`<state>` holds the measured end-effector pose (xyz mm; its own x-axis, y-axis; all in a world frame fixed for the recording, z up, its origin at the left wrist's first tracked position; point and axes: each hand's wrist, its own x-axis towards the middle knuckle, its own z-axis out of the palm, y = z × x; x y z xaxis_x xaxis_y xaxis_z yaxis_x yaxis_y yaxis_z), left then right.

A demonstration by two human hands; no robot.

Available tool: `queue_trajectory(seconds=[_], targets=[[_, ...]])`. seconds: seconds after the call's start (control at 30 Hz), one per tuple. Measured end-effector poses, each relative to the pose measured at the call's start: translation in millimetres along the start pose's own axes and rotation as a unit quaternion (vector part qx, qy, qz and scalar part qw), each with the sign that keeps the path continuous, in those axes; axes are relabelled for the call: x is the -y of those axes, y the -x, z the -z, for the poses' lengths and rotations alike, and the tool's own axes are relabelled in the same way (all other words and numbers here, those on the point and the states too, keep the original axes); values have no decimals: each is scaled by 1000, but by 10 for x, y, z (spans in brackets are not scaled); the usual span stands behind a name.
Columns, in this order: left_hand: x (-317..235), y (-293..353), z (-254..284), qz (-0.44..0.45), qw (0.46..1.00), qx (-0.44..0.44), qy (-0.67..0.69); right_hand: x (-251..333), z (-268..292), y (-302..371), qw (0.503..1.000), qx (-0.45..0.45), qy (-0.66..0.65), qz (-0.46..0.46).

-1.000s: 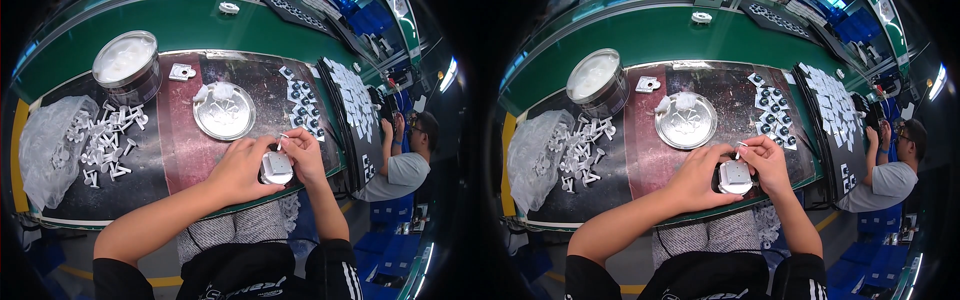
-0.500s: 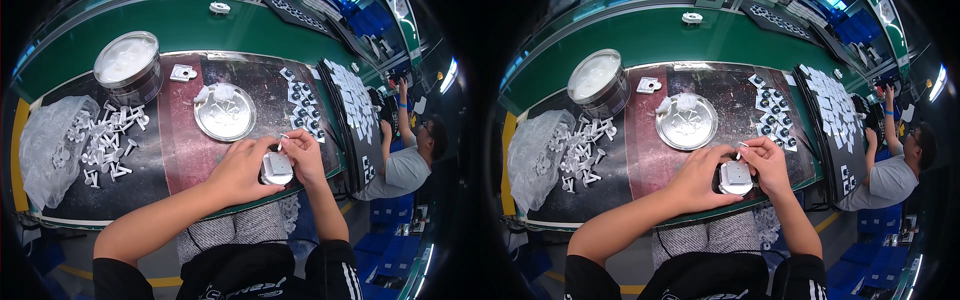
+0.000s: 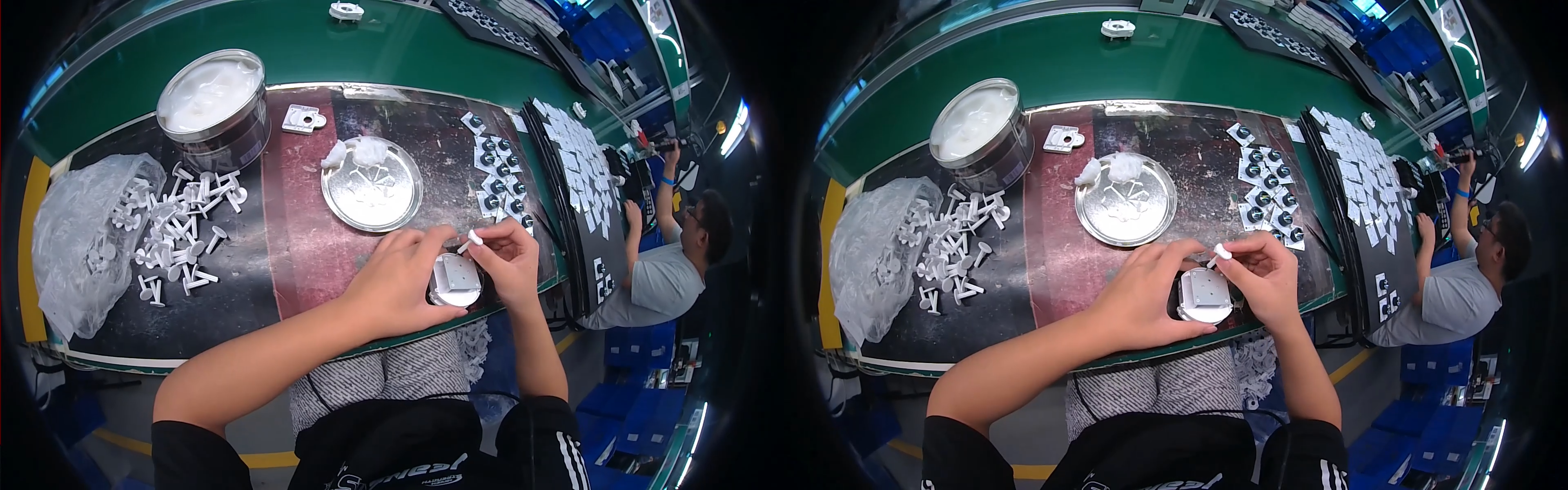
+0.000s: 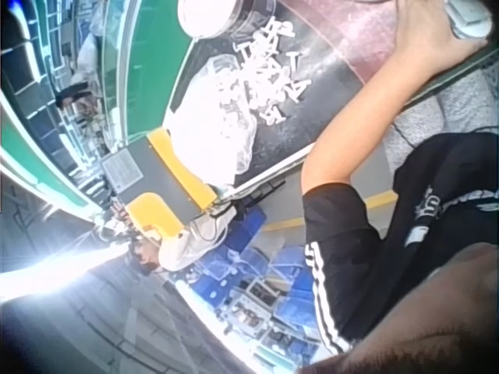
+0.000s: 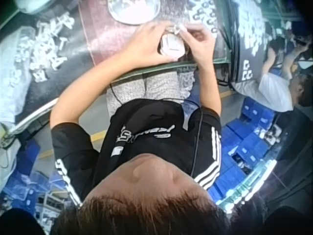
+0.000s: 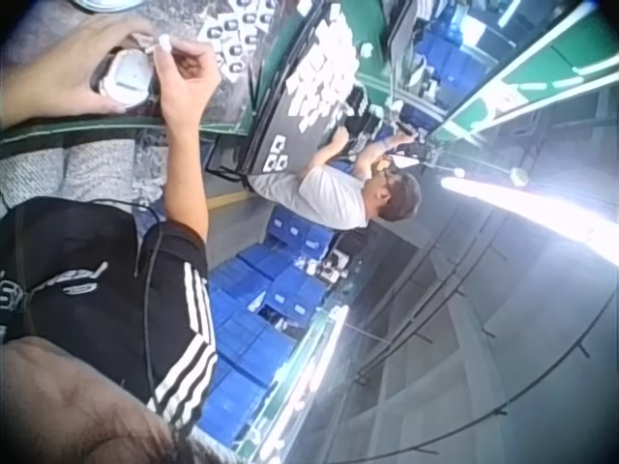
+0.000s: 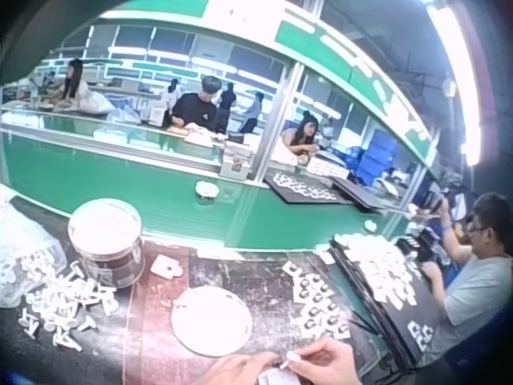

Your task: Assembling various small plastic and metal components for light fixtures at a factory workstation.

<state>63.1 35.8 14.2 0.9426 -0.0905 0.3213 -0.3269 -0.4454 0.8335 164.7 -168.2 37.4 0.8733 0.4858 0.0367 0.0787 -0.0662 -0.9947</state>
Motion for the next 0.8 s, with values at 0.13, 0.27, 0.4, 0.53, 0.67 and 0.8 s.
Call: queue_trajectory(seconds=[0.13, 0.27, 0.4, 0.53, 0.67, 0.8], targets=[[17, 10, -15, -20, 1000, -8, -15, 37, 82, -22, 992, 58, 104, 51], [-9, -3, 22, -6, 1000, 7, -5, 150, 145, -48, 973, 123, 194, 35], [-11, 7, 13, 2, 1000, 10, -8, 312, 132, -65, 942, 192, 263, 88], [5, 5, -7, -16, 1000, -8, -6, 247, 75, -39, 936, 166, 275, 142], [-20, 0, 14, 3, 1000, -1, -1, 236, 71, 71, 932, 160, 293, 143], [-6, -5, -17, -18, 999, -38, 17, 45, 61, 268, 973, 98, 199, 60]])
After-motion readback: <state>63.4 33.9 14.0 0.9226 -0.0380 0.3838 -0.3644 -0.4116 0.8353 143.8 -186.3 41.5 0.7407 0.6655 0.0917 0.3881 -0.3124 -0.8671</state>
